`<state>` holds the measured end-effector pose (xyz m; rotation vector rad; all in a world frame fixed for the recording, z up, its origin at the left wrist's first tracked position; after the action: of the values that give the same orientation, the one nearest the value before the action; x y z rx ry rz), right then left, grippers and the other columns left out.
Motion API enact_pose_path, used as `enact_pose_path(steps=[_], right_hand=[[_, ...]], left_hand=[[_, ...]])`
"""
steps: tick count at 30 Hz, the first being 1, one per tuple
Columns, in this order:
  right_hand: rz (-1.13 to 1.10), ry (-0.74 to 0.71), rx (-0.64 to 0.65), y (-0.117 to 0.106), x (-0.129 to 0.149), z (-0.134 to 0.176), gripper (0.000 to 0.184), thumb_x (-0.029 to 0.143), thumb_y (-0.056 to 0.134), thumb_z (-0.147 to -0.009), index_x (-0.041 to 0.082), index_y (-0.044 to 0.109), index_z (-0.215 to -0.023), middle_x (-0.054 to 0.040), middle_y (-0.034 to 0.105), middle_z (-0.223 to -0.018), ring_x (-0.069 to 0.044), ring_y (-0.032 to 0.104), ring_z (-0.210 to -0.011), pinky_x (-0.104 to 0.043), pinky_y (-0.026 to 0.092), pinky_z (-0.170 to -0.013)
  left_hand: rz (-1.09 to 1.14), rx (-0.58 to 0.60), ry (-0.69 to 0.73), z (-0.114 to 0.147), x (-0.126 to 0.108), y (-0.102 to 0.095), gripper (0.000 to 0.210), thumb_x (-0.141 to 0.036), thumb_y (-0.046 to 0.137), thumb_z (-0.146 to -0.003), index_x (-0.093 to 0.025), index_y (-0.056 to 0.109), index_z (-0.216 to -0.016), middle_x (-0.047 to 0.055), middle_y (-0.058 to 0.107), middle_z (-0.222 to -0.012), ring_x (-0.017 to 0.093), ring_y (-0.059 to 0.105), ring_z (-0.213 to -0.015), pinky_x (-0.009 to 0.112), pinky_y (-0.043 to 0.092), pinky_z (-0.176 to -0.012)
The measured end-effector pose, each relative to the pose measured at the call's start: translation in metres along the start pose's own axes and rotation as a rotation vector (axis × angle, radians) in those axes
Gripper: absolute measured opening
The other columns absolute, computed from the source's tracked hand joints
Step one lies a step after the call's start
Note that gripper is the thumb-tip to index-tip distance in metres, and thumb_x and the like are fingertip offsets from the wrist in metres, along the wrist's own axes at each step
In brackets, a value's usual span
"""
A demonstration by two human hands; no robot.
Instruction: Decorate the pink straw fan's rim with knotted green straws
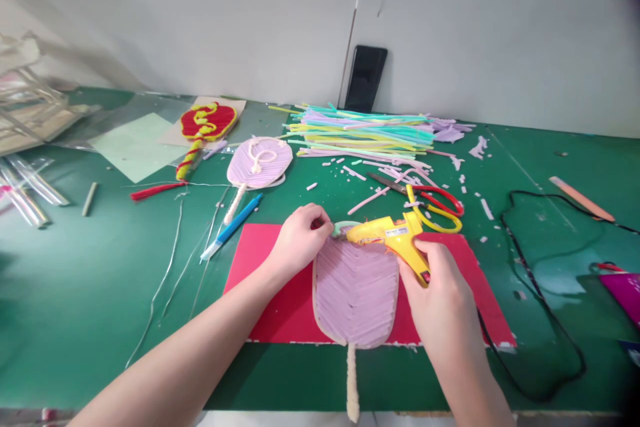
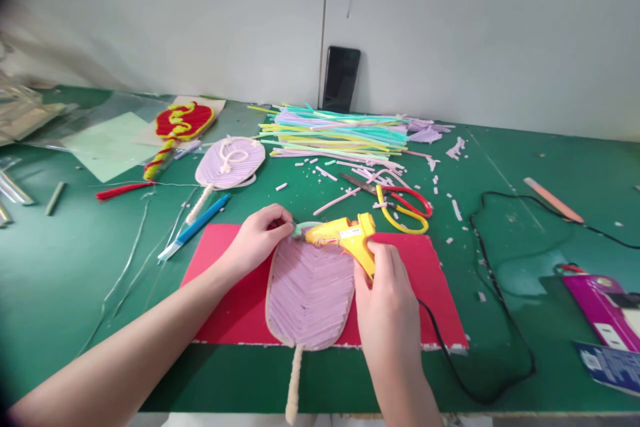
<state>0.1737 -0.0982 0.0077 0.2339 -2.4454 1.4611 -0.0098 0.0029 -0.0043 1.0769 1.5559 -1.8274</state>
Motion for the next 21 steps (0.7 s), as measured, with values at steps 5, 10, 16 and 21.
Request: enact_pose_path(steps=[5,10,16,21], right_hand=[[0.024,0.002,0.004,-0.0040,-0.0015,0.0017,0.015,0.026,0.049,-0.086,0.018,0.050,-0.098,-0.0088,0.063,-0.087,-0.021,0.063,-0.076,-0.029,0.049,-0.062],[0.011,0.016,-0.010,-0.0006,-0.0020,0.0005,0.015,0.028,0.049,-0.086,0.018,0.051,-0.098,-0.0094,0.064,-0.088,-0.021,0.063,-0.077,-0.030,0.049,-0.063],[-0.004,0.032,-0.010,0.0034,-0.0026,0.0002,0.016,0.026,0.050,-0.086,0.018,0.050,-0.100,-0.0100,0.064,-0.091,-0.022,0.063,-0.081,-0.030,0.050,-0.065],[0.000,0.016,-0.012,-0.0015,-0.0016,0.0018,0.015,0.026,0.052,-0.085,0.018,0.050,-0.098,-0.0090,0.063,-0.089,-0.022,0.063,-0.077,-0.030,0.050,-0.064]], left_hand=[[0.007,0.002,0.004,-0.0005,0.0008,0.0008,0.010,-0.019,0.048,-0.073,-0.018,0.053,-0.065,0.000,0.056,-0.071,0.015,0.053,-0.073,0.026,0.039,-0.066],[0.014,0.003,-0.003,-0.0003,0.0003,0.0007,0.010,-0.018,0.048,-0.073,-0.018,0.053,-0.064,0.000,0.056,-0.071,0.015,0.052,-0.073,0.026,0.039,-0.066],[0.016,0.005,-0.008,0.0003,0.0002,0.0000,0.009,-0.018,0.049,-0.073,-0.017,0.053,-0.065,0.000,0.055,-0.071,0.015,0.052,-0.073,0.026,0.038,-0.067],[0.017,0.008,-0.008,-0.0011,-0.0002,0.0003,0.010,-0.018,0.048,-0.073,-0.017,0.053,-0.064,-0.001,0.055,-0.071,0.015,0.051,-0.073,0.026,0.037,-0.067]])
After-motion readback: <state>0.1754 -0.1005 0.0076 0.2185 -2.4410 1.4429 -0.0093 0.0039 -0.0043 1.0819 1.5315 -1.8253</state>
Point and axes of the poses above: each hand's wrist, its own z-axis away from the middle knuckle, its own y-axis out of the palm, x = y × z, the point moved 1 cm from there along -z, towards the middle knuckle
